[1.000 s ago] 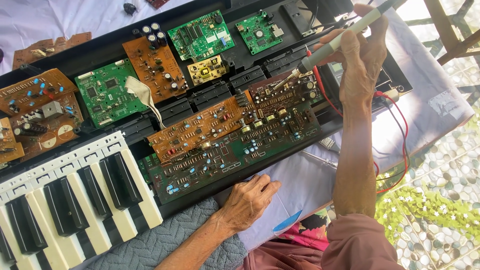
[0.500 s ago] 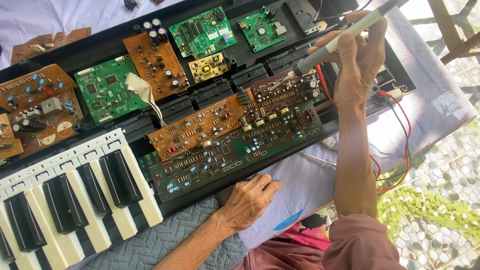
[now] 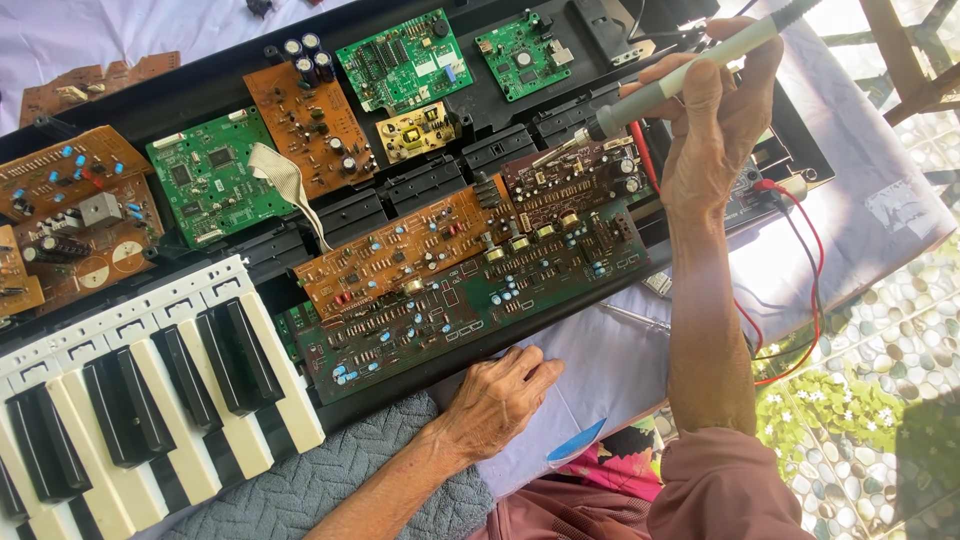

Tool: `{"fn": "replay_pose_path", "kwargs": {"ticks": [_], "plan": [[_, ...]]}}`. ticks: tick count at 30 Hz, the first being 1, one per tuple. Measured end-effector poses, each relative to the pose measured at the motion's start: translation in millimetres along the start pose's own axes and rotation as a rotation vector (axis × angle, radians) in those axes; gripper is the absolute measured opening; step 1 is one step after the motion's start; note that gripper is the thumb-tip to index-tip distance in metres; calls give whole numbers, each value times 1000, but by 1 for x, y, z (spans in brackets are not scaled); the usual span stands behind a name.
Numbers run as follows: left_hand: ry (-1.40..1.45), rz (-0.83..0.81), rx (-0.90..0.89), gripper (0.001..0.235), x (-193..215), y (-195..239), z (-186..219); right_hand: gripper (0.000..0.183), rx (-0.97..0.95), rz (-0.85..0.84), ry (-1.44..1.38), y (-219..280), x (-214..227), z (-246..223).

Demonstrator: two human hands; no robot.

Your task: The person handles several black piano keys, placing them on a work surface. They then use a soldering iron to work on the exposed circuit boards of a disassembled electronic keyboard, while a multimeter is connected to the device.

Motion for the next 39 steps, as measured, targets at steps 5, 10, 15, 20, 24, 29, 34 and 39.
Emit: {"fn": "replay_pose_path", "kwargs": {"ticks": [5, 10, 15, 20, 24, 29, 34, 39], "plan": [[14, -9, 0, 22, 1, 0, 0, 34, 71, -20, -15, 0, -4, 5], [-10, 13, -7, 24, 1, -1, 0, 36, 6, -105, 7, 2, -9, 1], [-13, 25, -11, 27, -1, 0, 0, 40, -5, -62, 4, 3, -14, -3], [6, 7, -4, 23, 2, -1, 0, 33, 61, -46, 1, 4, -12, 1], [1, 6, -7, 25, 2, -1, 1, 34, 31, -48, 12, 3, -14, -1], [21, -1, -6, 26, 2, 0, 0, 34, 6, -39, -15, 4, -9, 6], [11, -10, -4, 26, 2, 0, 0, 33, 59, -9, -7, 3, -4, 6], [-10, -8, 1, 23, 1, -1, 1, 34, 82, 15, 33, 1, 6, 6]]}}
Point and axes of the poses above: each hand's wrist, its own y-axis away from the middle knuckle, its own x-axis out of the back of the hand, z = x × y, the point moved 2 cm from there along -y, towards the middle knuckle, and after that the axes turned 8 degrees about x, right-handed, at the moved point
